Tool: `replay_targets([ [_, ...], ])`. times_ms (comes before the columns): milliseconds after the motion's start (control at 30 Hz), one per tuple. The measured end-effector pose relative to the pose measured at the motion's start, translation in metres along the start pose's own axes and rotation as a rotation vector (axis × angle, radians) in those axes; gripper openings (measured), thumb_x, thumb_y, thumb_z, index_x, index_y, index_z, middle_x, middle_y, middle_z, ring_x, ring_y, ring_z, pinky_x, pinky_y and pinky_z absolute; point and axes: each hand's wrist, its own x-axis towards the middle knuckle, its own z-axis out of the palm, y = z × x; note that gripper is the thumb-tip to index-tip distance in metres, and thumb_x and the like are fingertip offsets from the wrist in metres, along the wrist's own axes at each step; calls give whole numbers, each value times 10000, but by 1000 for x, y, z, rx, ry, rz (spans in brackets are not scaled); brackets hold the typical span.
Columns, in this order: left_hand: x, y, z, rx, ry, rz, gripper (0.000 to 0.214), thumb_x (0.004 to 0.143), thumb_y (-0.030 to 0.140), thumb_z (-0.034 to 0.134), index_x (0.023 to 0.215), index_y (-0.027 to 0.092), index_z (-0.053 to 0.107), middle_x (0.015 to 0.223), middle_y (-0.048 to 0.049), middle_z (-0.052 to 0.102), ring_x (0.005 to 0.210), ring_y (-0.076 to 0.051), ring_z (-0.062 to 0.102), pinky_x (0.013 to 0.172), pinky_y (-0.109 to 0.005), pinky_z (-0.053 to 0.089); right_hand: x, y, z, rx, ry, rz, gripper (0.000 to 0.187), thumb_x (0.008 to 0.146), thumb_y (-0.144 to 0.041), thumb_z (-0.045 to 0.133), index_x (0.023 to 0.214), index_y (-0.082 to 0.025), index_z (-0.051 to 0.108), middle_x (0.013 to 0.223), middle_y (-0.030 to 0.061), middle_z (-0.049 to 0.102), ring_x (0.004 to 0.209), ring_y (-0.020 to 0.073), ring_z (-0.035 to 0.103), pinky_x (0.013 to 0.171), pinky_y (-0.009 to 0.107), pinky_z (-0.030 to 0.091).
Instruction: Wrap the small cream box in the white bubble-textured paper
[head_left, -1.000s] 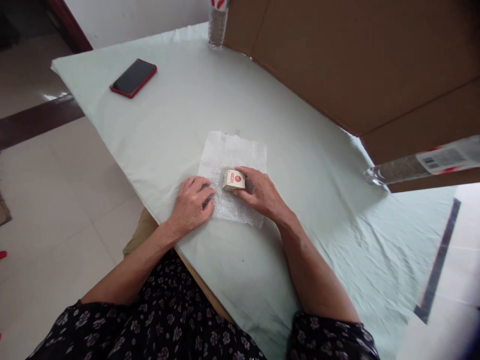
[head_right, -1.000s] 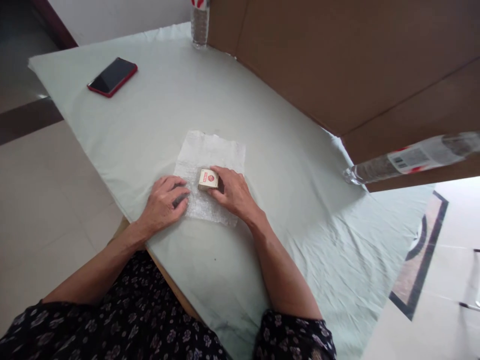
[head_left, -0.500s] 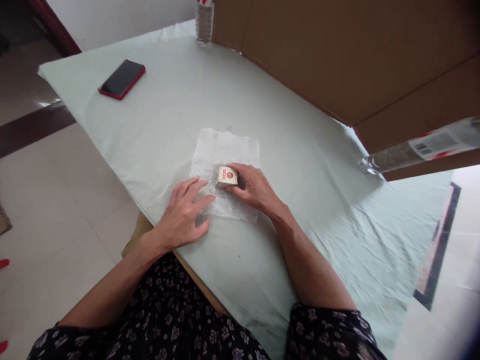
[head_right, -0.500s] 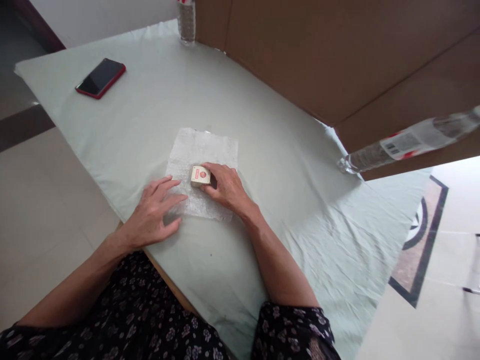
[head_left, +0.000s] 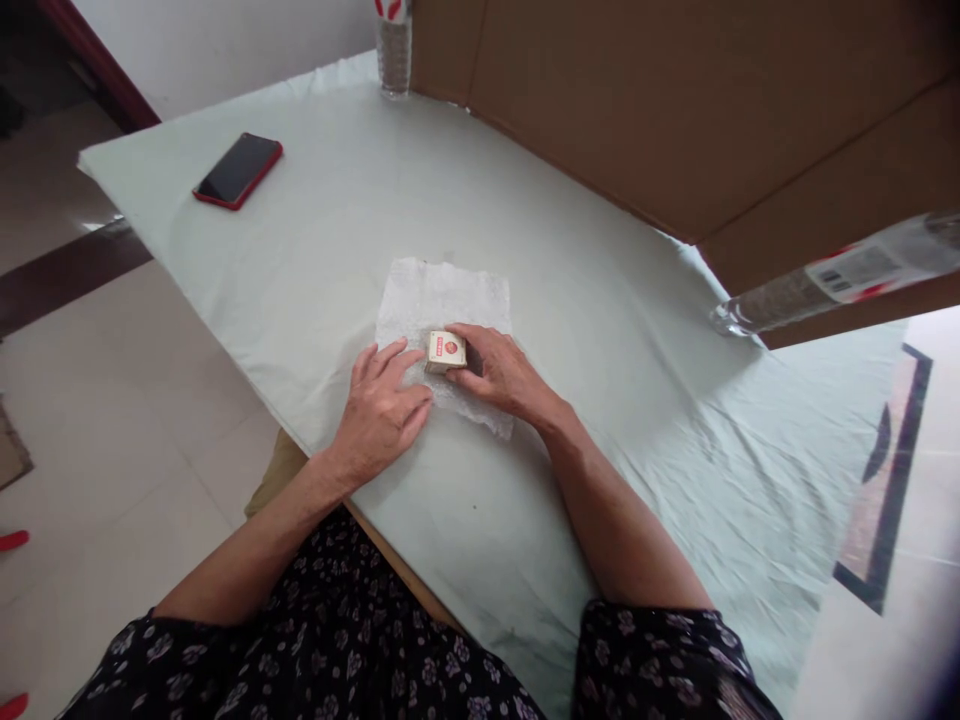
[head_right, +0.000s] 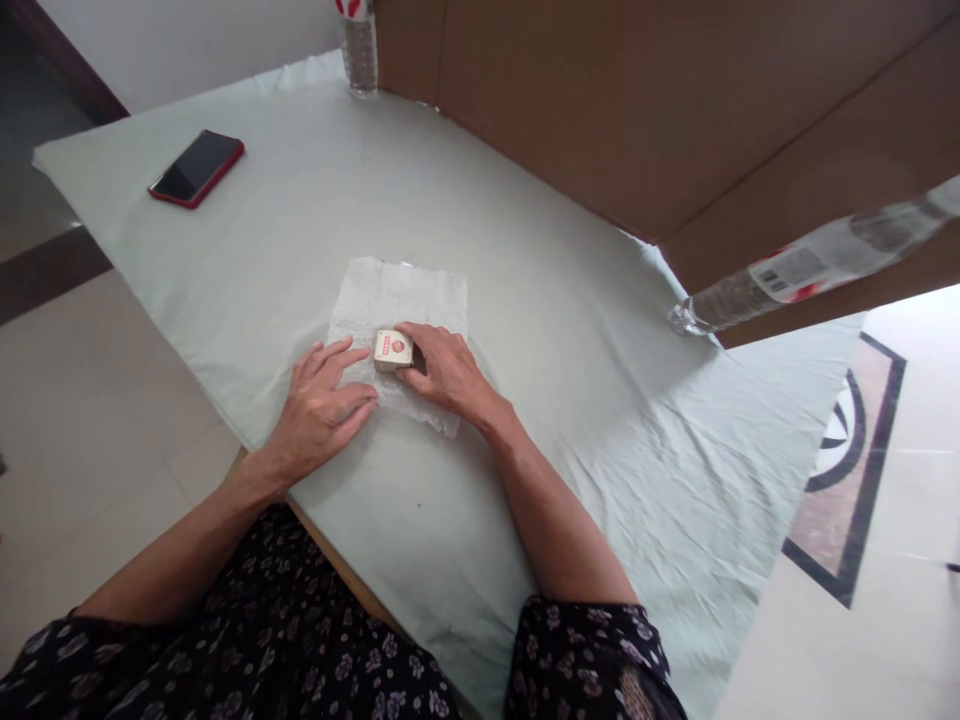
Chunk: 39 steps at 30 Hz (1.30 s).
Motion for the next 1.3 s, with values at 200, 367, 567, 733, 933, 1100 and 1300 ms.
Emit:
replay_targets([
  [200,20,-9,1,-122,114,-118,98,899,196,630,835,201,704,1199,-97,725,1270,-323,619,1110,-555,431,-9,-8,-45,286,-5,85,554,961,-579,511,1380,-231,612,1390,126,648,1211,300,645,984,467,526],
  [367,39,-14,2,-234,95,-211,58,864,214,648,838,195,696,1190,-100,747,1181,-285,665,1027,-489,508,-14,-17,-56,231,34,125,653,785,-593,749,1325,-240,647,1353,112,673,1208,326,633,932,455,536],
  [567,54,-16,4,-458,16,-328,86,848,261,633,859,197,689,1220,-97,755,1105,-251,699,652,-274,519,-1,-4,-25,263,70,139,295,807,-414,713,1032,-224,704,1108,69,754,1009,257,672,814,364,519],
  [733,58,-18,9,-591,23,-384,110,839,296,636,811,196,675,1148,-77,777,1030,-230,718,791,-319,550,3,-6,-20,384,131,131,213,822,-413,681,777,-208,644,1093,73,758,948,223,678,820,344,492],
  [933,54,-18,13,-661,61,-374,115,840,283,646,769,194,664,1084,-72,780,1020,-214,714,912,-358,545,0,-14,-15,469,175,175,339,804,-520,732,733,-205,629,968,54,743,801,168,614,734,302,461],
  [1100,51,-16,16,-701,98,-354,116,839,253,639,747,187,666,995,-63,777,941,-186,714,887,-327,537,-2,-16,-13,438,166,184,247,801,-428,719,733,-209,627,816,19,703,718,149,560,679,285,428],
  [1300,47,-16,16,-682,77,-368,101,826,221,618,742,196,669,867,-24,763,850,-164,698,817,-294,533,-1,-14,-10,375,133,168,170,819,-361,669,757,-205,644,746,-3,671,679,142,549,654,279,420],
])
